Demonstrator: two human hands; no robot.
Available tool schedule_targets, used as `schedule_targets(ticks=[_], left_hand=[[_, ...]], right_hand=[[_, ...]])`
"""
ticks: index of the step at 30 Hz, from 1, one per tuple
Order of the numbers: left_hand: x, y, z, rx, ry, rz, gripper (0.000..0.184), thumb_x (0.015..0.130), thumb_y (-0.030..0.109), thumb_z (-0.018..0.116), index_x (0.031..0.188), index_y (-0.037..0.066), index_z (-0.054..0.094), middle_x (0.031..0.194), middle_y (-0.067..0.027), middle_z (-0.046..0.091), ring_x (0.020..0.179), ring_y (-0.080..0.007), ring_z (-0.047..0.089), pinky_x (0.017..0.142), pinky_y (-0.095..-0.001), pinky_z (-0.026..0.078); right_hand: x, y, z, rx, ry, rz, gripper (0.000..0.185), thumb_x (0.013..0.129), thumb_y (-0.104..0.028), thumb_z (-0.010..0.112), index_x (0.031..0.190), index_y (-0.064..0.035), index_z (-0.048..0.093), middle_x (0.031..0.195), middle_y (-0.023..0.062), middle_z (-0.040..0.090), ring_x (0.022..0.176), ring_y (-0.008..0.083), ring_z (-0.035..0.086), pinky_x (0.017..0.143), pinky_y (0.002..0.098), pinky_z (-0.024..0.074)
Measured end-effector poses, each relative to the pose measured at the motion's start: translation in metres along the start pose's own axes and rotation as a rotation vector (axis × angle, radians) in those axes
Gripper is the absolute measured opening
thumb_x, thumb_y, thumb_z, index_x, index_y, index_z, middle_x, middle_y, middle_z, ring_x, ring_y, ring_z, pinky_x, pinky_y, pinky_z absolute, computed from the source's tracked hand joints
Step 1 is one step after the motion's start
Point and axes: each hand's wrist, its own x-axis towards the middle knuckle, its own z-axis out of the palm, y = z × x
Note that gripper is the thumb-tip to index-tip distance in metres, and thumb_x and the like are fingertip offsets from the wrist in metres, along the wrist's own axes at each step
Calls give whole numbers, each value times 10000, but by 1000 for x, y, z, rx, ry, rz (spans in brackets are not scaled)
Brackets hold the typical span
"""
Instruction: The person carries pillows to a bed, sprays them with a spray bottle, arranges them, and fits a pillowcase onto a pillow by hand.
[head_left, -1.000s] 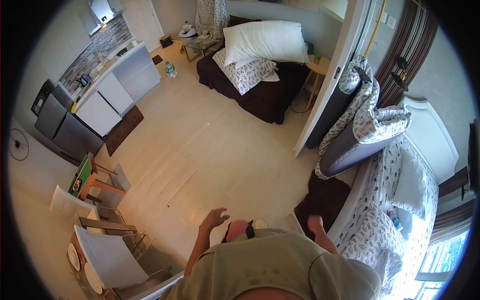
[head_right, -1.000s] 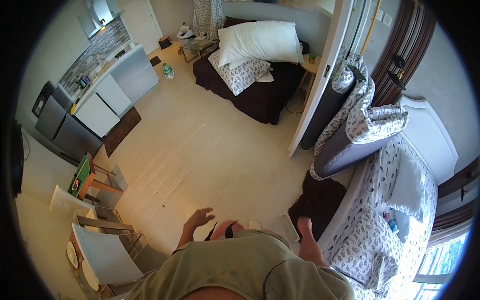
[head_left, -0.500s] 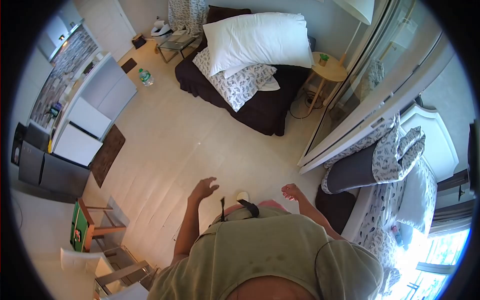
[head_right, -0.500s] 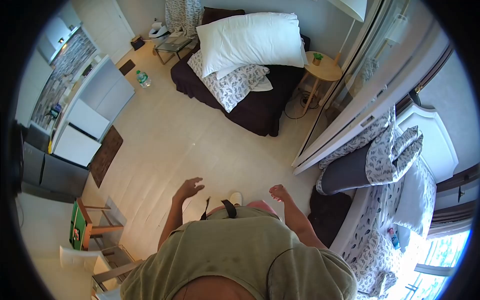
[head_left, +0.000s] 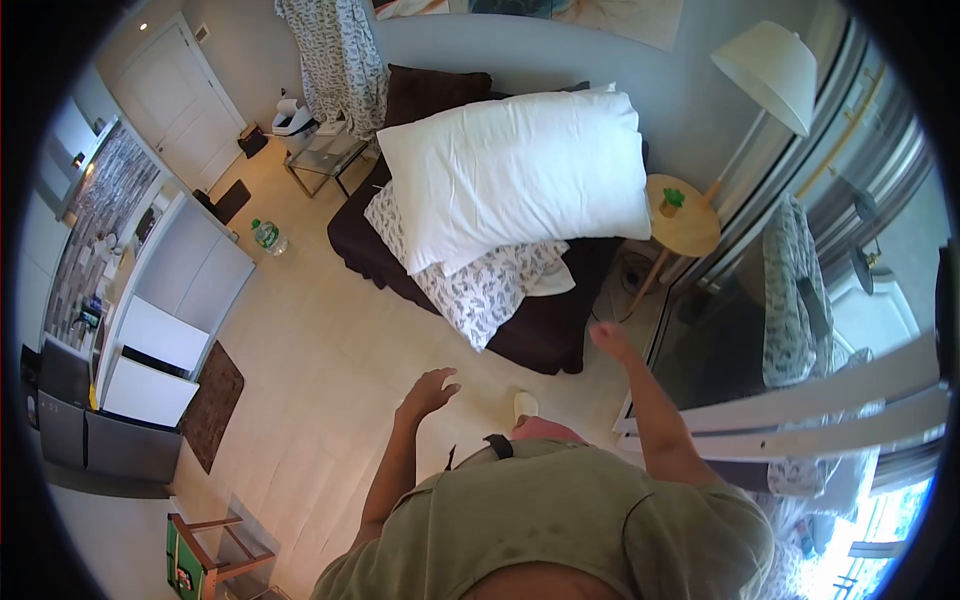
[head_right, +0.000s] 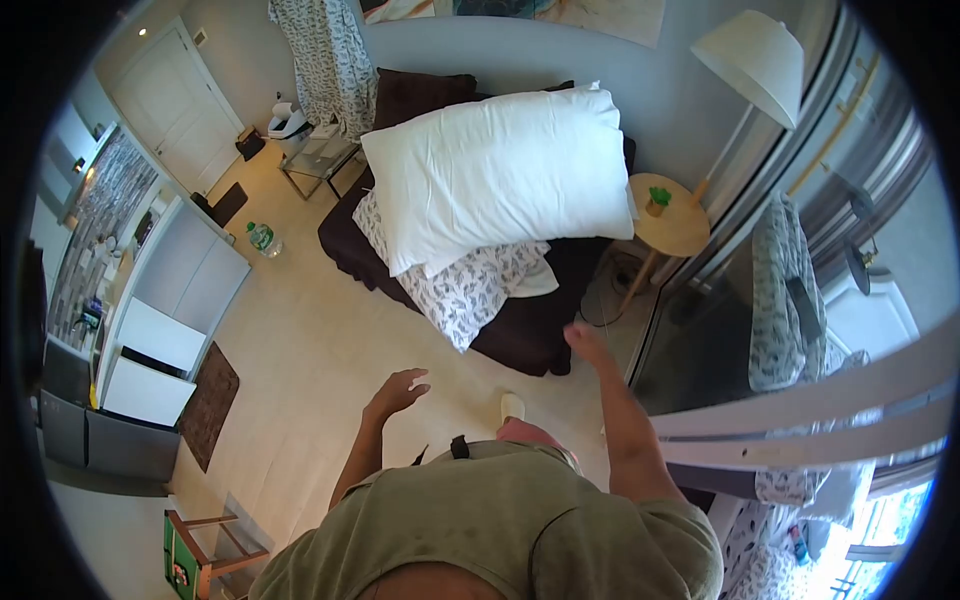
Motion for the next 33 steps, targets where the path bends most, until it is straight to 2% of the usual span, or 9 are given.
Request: schedule_targets(ticks=[3,8,15,17,18,22,26,29,33], left_hand=[[64,-7,-34,-54,25,122,416,813,268,584,1123,-7,556,1112,-199,579,1045,-344,538,902,-384,415],[154,-16,-91,-48,87,172,416,824,247,610,1150,-3,546,1086,-185,601,901,-271,615,760,-337,494],[306,-8,-197,-201,-55,266,297,808,143,615,1067,1,585,999,-176,623,888,-312,604,785,-343,469],[378,-2,-225,-1,141,520,304,807,132,624,1090,32,577,1032,-183,597,946,-313,566,841,-364,446],[415,11,-248,85,205,635,351,811,159,624,1132,39,543,1115,-187,558,1033,-323,521,878,-372,425],[555,73,-308,612,671,721,774,723,500,665,1281,34,400,1250,-182,476,1102,-370,472,909,-418,387],[633,79,-280,170,-42,501,683,609,440,760,1127,52,542,1027,-176,608,937,-327,584,809,-395,464],[520,109,-223,97,-48,806,336,677,211,675,980,89,598,799,-144,635,772,-314,620,685,-411,490],[363,120,-160,231,-123,1092,503,678,68,571,1169,-12,493,926,-143,585,776,-304,581,675,-388,491]], right_hand=[[138,-93,-38,52,62,-214,253,810,-255,583,837,-5,607,762,169,625,734,317,614,642,377,463],[278,-194,-37,-285,389,-508,474,862,-204,528,1315,-152,398,1405,68,333,1298,250,306,1037,468,270],[368,-175,-36,-1068,681,-346,469,945,-255,348,1380,-94,277,1463,59,217,1343,255,219,1050,532,219],[377,-80,-27,-251,1082,423,466,945,-296,318,1337,-43,327,1466,81,199,1289,338,295,972,505,328],[342,-133,-67,-70,509,1046,495,923,-333,361,1316,-32,350,1419,134,290,1254,376,326,956,438,353],[292,-109,-23,-132,842,702,609,857,-345,529,1340,-38,319,1295,208,423,1188,364,396,926,483,365],[274,-256,-22,984,785,630,643,829,-318,619,1329,-16,348,1253,244,440,1103,354,480,864,428,434],[260,-309,-27,1286,772,520,655,803,-311,653,1316,-5,383,1222,216,472,1047,320,516,849,395,450],[223,-233,13,916,901,382,425,777,-127,635,1182,-32,544,1040,180,564,925,263,551,784,360,469]])
